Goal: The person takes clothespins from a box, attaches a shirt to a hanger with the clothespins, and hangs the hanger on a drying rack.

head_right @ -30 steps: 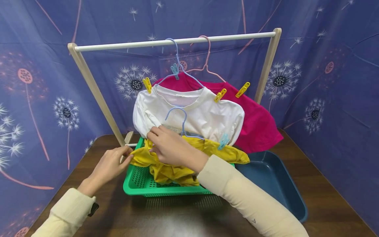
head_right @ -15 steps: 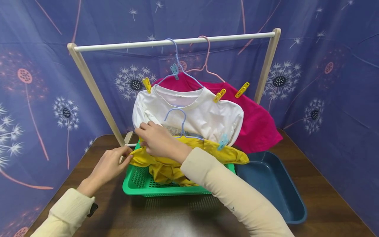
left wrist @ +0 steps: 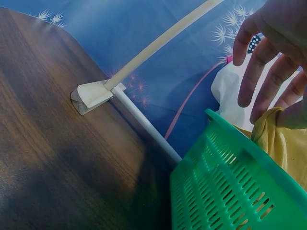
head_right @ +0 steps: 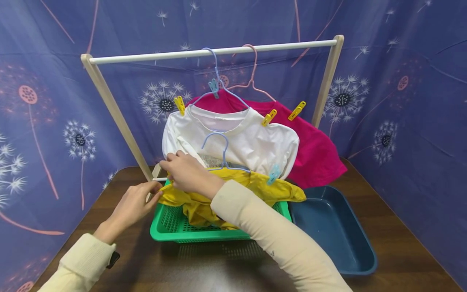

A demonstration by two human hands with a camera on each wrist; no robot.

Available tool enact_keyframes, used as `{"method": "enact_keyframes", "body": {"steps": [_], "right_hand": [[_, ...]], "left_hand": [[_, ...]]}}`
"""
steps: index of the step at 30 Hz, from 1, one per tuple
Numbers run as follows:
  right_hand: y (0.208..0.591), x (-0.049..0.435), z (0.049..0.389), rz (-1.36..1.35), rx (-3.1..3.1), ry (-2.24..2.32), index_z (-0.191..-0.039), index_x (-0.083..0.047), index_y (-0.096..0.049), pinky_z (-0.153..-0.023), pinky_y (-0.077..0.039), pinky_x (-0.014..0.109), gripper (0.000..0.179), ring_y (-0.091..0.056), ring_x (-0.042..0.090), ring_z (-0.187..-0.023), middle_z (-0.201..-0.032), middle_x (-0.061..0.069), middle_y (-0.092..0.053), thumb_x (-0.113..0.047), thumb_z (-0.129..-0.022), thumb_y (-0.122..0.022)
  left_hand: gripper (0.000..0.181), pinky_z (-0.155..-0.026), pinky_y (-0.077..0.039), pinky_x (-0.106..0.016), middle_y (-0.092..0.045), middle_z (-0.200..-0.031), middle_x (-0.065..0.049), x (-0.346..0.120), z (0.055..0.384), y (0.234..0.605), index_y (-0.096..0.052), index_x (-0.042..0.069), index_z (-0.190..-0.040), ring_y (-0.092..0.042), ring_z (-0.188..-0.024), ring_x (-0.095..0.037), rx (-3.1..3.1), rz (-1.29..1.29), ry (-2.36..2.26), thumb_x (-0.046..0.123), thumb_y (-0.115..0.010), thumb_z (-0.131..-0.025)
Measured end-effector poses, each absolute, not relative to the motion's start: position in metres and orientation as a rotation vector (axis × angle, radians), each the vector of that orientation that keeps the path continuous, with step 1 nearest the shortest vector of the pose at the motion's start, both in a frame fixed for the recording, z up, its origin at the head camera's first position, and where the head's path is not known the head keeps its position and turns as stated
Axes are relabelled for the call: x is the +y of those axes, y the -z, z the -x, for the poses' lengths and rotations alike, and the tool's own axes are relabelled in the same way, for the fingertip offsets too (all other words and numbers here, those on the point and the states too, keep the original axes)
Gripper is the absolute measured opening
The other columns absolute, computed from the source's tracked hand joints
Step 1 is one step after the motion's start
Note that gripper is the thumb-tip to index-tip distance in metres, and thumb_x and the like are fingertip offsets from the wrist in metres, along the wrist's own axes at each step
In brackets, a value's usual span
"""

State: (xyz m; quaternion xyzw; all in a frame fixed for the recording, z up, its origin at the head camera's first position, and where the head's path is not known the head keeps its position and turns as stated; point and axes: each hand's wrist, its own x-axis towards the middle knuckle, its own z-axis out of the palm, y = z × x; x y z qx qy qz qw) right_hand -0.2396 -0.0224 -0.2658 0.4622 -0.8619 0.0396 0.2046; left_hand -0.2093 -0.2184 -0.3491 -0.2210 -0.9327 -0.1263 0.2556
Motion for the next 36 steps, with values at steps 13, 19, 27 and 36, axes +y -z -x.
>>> {"method": "enact_keyframes", "body": {"steps": [13, 19, 27, 36], "right_hand": [[0.268, -0.029, 0.238, -1.25, -2.518, -0.01, -0.102, -0.016, -0.059, -0.069, -0.046, 0.026, 0.017, -0.052, 0.018, -0.084, -0.094, 0.0, -0.057, -0.018, -0.085, -0.062], [0.271, -0.031, 0.237, -1.239, -2.556, 0.034, -0.102, -0.014, -0.058, -0.069, -0.045, 0.028, 0.019, -0.052, 0.018, -0.084, -0.094, 0.0, -0.056, -0.023, -0.085, -0.062], [0.269, -0.028, 0.233, -1.225, -2.593, 0.05, -0.099, -0.014, -0.058, -0.07, -0.046, 0.026, 0.026, -0.052, 0.016, -0.085, -0.095, -0.002, -0.056, -0.034, -0.084, -0.064], [0.265, -0.017, 0.227, -1.202, -2.546, 0.105, -0.106, -0.015, -0.056, -0.069, -0.045, 0.028, 0.033, -0.053, 0.015, -0.086, -0.096, -0.003, -0.057, -0.038, -0.084, -0.063]], "left_hand": [[0.005, -0.053, -0.043, -0.026, -0.065, -0.077, 0.001, -0.219, 0.209, 0.349, -0.062, 0.015, -0.086, -0.056, -0.059, -0.008, -2.492, 0.638, 0.319, 0.016, -0.066, -0.083], [0.006, -0.052, -0.042, -0.025, -0.065, -0.076, 0.001, -0.219, 0.209, 0.35, -0.062, 0.014, -0.086, -0.055, -0.058, -0.008, -2.488, 0.641, 0.316, 0.015, -0.066, -0.083], [0.007, -0.05, -0.039, -0.024, -0.063, -0.071, 0.001, -0.219, 0.21, 0.35, -0.061, 0.013, -0.083, -0.051, -0.055, -0.006, -2.492, 0.629, 0.313, 0.013, -0.067, -0.082], [0.005, -0.052, -0.041, -0.025, -0.064, -0.073, 0.001, -0.219, 0.21, 0.349, -0.061, 0.014, -0.084, -0.054, -0.057, -0.008, -2.517, 0.613, 0.331, 0.014, -0.066, -0.082]]}}
